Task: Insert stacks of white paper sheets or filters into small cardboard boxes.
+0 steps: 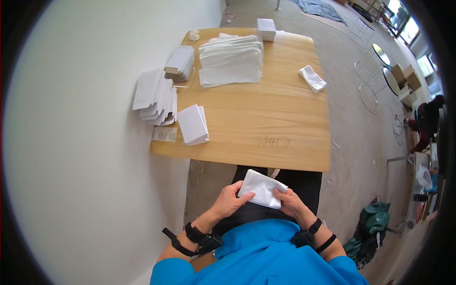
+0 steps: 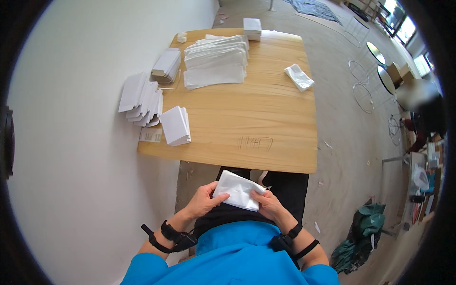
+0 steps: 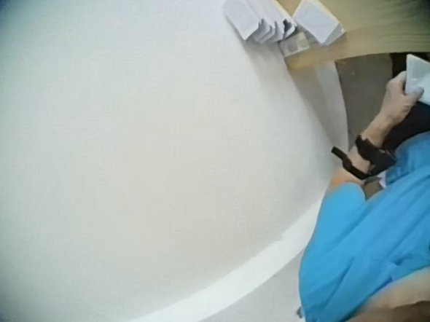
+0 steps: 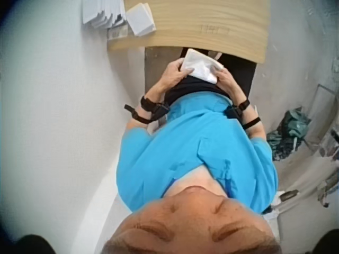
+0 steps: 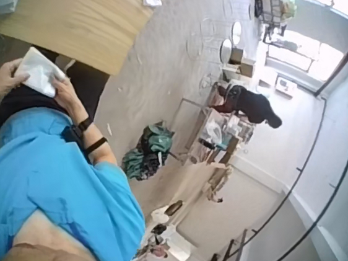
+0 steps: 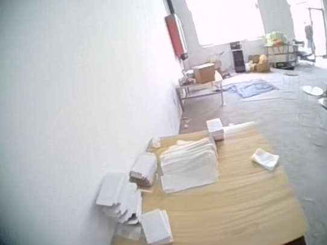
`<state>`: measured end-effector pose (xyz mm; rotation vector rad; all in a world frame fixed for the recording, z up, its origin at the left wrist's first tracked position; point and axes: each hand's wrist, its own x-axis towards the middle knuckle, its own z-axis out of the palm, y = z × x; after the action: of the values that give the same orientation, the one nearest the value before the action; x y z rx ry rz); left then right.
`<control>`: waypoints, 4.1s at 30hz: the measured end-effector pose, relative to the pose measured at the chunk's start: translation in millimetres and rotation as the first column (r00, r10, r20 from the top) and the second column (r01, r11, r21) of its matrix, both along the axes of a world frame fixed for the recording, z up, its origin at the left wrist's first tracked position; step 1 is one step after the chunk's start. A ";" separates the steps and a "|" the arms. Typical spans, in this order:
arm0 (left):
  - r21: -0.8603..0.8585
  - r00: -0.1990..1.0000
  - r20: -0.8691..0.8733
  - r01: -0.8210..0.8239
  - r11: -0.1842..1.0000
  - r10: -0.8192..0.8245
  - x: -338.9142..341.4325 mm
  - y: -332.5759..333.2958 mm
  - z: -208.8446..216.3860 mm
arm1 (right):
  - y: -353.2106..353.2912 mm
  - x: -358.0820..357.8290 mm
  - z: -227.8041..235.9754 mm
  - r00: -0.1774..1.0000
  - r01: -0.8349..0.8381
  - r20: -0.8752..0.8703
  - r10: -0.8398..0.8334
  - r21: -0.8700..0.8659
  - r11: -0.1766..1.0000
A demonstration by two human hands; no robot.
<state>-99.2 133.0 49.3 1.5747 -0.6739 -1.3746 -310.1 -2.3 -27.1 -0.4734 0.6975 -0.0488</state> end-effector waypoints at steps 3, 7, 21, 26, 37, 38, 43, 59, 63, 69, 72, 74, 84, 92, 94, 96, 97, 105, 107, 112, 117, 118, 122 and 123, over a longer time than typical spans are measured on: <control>-0.048 0.979 0.205 0.010 0.999 0.000 -9.3 -3.1 25.8 | 3.8 -2.0 9.6 0.997 0.042 0.059 -0.042 0.011 0.999; -0.152 0.908 0.416 0.026 0.988 0.040 -18.4 -5.3 49.4 | 6.9 -3.1 13.1 0.991 0.064 0.113 -0.069 0.045 0.997; -0.011 0.939 -0.344 -0.005 1.000 0.001 1.4 13.0 -25.5 | 10.3 -8.0 27.0 0.996 -0.094 -0.009 0.093 -0.062 0.994; 0.133 0.816 -0.523 -0.207 0.969 0.246 6.6 28.5 -37.9 | 10.2 14.9 58.6 0.983 -0.183 -0.002 0.183 -0.090 0.979; 0.160 0.642 -0.708 -0.260 0.952 0.295 18.5 37.4 -33.8 | 20.4 35.9 87.8 0.949 -0.204 0.216 0.229 -0.130 0.970; 0.147 0.630 -0.722 -0.262 0.954 0.285 19.3 38.3 -35.1 | 20.3 36.2 87.0 0.945 -0.213 0.223 0.238 -0.129 0.968; 0.141 0.738 -0.600 -0.283 0.949 0.310 16.5 37.3 -34.6 | 14.1 37.6 87.7 0.979 -0.202 0.005 0.204 -0.087 0.975; -0.053 0.711 -0.577 -0.523 0.851 0.401 -40.7 -45.3 -19.5 | 17.3 43.0 45.0 0.950 0.312 0.075 -0.305 -0.122 0.942; -0.061 0.702 -0.557 -0.568 0.821 0.444 -36.9 -62.8 -11.5 | 7.6 34.5 42.9 0.936 0.351 0.095 -0.338 -0.219 0.910; -0.307 0.996 -0.016 -0.087 0.948 0.086 24.7 -79.0 -55.2 | -74.2 23.0 28.8 0.992 -0.090 -0.040 0.118 -0.887 0.453; -0.305 0.992 0.114 -0.019 0.952 0.056 33.9 -105.3 -83.7 | -106.1 36.5 11.5 0.986 -0.144 -0.096 0.136 -0.901 0.408; -0.316 0.987 0.150 -0.007 0.949 0.057 37.6 -121.2 -103.0 | -124.6 45.6 -4.9 0.987 -0.098 -0.075 0.143 -0.982 0.162; -0.288 0.993 0.038 -0.094 0.953 0.110 37.4 -145.8 -133.3 | -147.4 63.7 -35.9 0.998 -0.057 -0.062 -0.010 -0.957 0.283; -0.433 0.940 0.342 0.158 0.888 -0.001 36.2 -159.0 -125.3 | -138.5 59.2 -65.2 0.989 0.130 0.148 0.013 -0.905 0.405; -0.408 0.944 0.328 0.130 0.904 0.013 36.0 -157.0 -127.4 | -137.5 59.3 -64.5 0.993 0.113 0.121 -0.008 -0.901 0.419; -0.263 0.966 0.259 0.086 0.961 -0.016 36.6 -154.7 -121.6 | -137.1 62.3 -50.6 0.995 0.099 0.097 -0.027 -0.897 0.430; -0.112 0.983 0.183 0.051 0.992 -0.029 37.0 -153.4 -118.6 | -135.8 62.2 -41.3 1.000 0.022 0.007 -0.029 -0.833 0.552; -0.087 0.799 -0.595 -0.171 0.981 0.086 32.8 -120.8 -83.7 | -79.5 46.4 -17.8 0.903 0.395 -0.113 -0.416 -0.169 0.903; -0.101 0.703 -0.702 -0.252 0.963 0.110 9.5 -103.3 -84.2 | -61.8 51.1 -7.4 0.854 0.512 -0.071 -0.515 -0.049 0.857; -0.021 0.720 -0.585 -0.473 0.881 0.373 -60.0 -105.3 -76.7 | -25.8 54.0 -0.9 0.787 0.616 0.003 -0.617 0.058 0.786; -0.032 0.783 -0.317 -0.573 0.819 0.536 -74.9 -99.6 -53.3 | -2.4 46.3 22.0 0.801 0.596 0.051 -0.597 0.024 0.802; -0.137 0.855 -0.125 -0.517 0.845 0.503 -76.1 -91.5 -55.2 | -0.4 41.8 28.7 0.821 0.563 0.091 -0.564 0.033 0.826; -0.437 0.896 0.201 -0.280 0.855 0.396 -57.6 -66.9 -15.8 | -3.1 4.0 36.0 0.929 0.354 0.214 -0.300 -0.294 0.888; -0.474 0.916 0.242 -0.175 0.863 0.319 -50.2 -61.6 -0.8 | -6.7 -7.6 40.6 0.964 0.252 0.227 -0.141 -0.599 0.760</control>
<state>-149.4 71.4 48.5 1.4507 -0.8694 -0.7122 -317.6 -9.1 13.5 -1.0242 0.5479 -0.5335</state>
